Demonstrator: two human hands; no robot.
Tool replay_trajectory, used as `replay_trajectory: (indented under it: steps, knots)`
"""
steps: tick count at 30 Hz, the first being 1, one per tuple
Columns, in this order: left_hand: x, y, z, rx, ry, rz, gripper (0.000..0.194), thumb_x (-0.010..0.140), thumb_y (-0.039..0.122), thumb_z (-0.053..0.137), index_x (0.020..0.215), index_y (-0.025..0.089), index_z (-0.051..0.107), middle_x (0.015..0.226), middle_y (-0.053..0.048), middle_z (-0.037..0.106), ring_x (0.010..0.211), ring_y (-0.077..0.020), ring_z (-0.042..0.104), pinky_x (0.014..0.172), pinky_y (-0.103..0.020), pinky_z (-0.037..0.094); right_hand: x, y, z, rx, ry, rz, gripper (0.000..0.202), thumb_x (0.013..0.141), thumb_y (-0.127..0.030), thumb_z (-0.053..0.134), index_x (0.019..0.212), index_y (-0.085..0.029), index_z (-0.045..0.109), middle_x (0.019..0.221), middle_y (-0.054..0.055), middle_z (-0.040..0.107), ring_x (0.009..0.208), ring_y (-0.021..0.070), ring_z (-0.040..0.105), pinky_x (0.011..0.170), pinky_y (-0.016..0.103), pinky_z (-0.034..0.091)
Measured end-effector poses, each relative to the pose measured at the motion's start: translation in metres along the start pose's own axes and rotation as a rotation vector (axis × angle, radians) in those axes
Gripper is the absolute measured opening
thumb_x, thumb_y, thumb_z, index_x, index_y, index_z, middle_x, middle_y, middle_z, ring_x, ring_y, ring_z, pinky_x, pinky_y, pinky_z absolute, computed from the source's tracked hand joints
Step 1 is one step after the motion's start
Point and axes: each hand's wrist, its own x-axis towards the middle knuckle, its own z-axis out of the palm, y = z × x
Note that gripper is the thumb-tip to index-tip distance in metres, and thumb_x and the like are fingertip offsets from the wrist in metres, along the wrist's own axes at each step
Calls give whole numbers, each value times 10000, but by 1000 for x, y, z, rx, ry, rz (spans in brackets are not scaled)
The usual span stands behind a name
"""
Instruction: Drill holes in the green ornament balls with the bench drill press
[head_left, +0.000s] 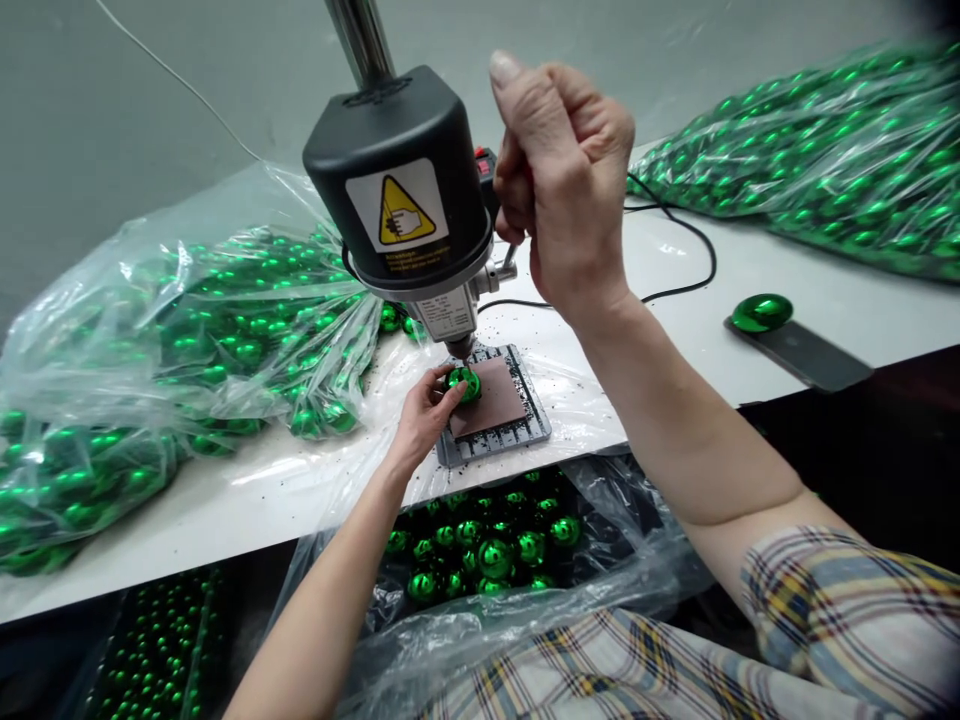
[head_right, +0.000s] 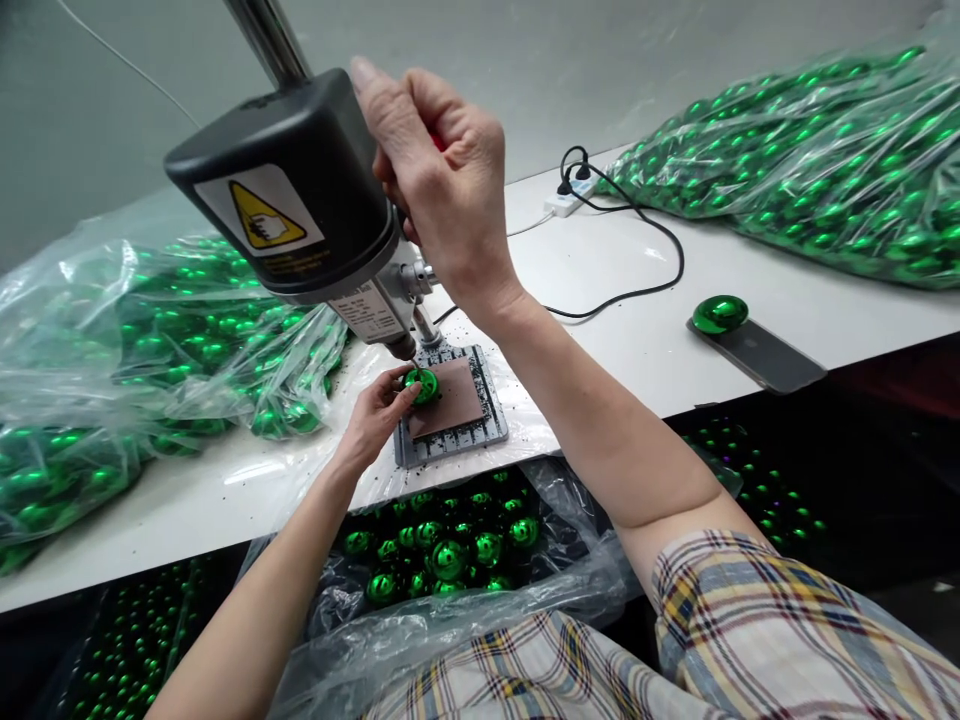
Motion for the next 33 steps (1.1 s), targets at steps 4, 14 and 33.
replay_trajectory:
  steps: [4, 14, 33]
  knots:
    - [-1, -2, 3, 11, 43, 21, 624, 767, 531, 775, 1243, 148, 646, 782, -2, 612, 690, -133, 545, 640, -264, 431, 0, -3, 1, -58, 1, 12, 651, 817, -787, 606, 549, -277, 303, 467, -51, 341, 381, 111, 271, 344, 328, 264]
    - [-13, 0, 22, 196, 116, 161, 519, 768, 404, 786, 1215, 198, 622, 920, -27, 657, 722, -130, 571, 665, -262, 473, 1, 1, 0, -2, -17, -22, 608, 768, -730, 705, 556, -289, 344, 466, -67, 334, 366, 98, 264, 322, 336, 242]
    - [-5, -11, 26, 52, 223, 162, 488, 669, 371, 858, 1061, 185, 633, 821, -12, 662, 692, -135, 567, 633, -272, 459, -5, -6, 3, 56, 15, 5, 690, 686, -907, 604, 545, -272, 375, 454, -82, 303, 362, 83, 244, 351, 334, 180]
